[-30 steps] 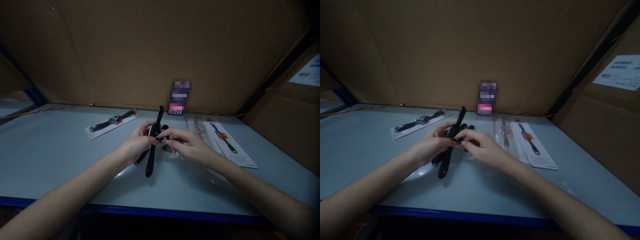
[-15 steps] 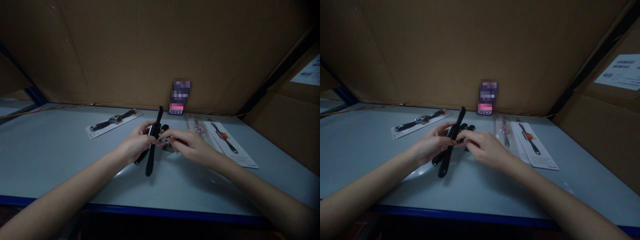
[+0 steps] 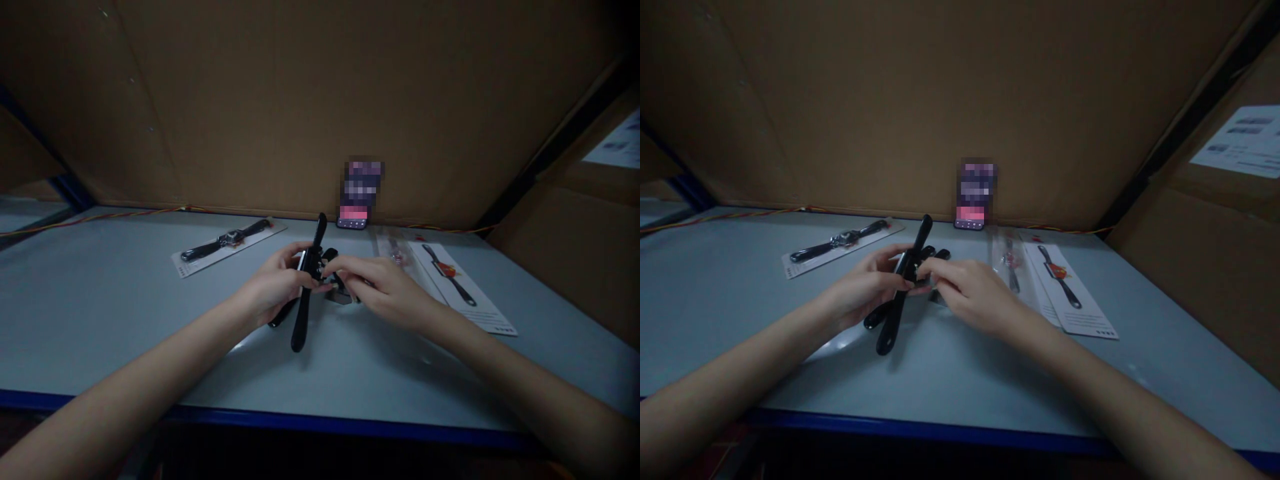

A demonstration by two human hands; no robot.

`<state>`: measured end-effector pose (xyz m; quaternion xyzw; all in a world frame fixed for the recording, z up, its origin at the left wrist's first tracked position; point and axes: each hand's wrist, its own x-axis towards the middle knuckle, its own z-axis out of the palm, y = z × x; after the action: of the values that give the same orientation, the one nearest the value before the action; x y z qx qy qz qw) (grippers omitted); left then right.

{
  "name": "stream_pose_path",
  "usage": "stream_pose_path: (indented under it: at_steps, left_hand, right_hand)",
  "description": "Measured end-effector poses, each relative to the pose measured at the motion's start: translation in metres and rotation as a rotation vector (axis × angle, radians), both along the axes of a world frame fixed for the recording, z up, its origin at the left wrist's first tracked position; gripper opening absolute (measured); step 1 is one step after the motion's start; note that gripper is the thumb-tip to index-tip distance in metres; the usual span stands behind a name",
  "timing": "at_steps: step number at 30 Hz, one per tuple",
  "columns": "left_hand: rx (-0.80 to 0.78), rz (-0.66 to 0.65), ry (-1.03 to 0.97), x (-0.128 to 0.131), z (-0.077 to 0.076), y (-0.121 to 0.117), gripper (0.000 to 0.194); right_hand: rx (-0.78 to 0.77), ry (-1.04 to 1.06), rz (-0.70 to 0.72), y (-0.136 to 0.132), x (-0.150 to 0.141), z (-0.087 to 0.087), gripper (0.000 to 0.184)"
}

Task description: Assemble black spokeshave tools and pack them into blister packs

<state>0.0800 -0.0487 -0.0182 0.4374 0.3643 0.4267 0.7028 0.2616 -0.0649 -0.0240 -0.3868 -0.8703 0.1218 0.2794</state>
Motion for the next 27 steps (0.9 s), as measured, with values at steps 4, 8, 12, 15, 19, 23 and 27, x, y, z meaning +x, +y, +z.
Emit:
stream_pose_path:
  at_steps: [4,8,12,15,19,23,27]
  left_hand:
    - [0.005,-0.007,0.006,0.0007,0.0006,0.0007,0.057]
    - [-0.033,0.013,0.016,0.0021,0.0035,-0.0018,0.059]
    - [-0.051,-0.010,0.002,0.0019,0.0033,-0.0036,0.057]
    - [-0.025,-0.037,-0.020,0.0009,0.0006,-0.0021,0.056]
    - [-0.003,-0.045,-0.019,0.0001,-0.0018,0.0003,0.056]
    - [-0.009,-0.026,-0.003,0.0001,-0.0015,0.0010,0.056]
    - [-0.014,-0.004,0.013,0.0009,-0.0011,0.0009,0.056]
  right_hand:
    - [0.093,-0.089,-0.063,0.0005,0.0021,0.0003,0.028]
    - [0.121,-0.130,-0.113,-0.0007,0.0019,0.0003,0.033]
    - [0.032,-0.040,-0.017,-0.0019,-0.0004,0.0011,0.036]
    - [-0.024,-0.015,0.031,-0.0013,-0.0004,0.0021,0.029]
    - [-0.014,-0.043,-0.017,0.0014,0.0033,0.0009,0.025]
    - [0.062,-0.088,-0.065,0.0019,0.0055,-0.0009,0.032]
    - [0.135,-0.140,-0.089,-0.0002,0.0045,-0.0005,0.032]
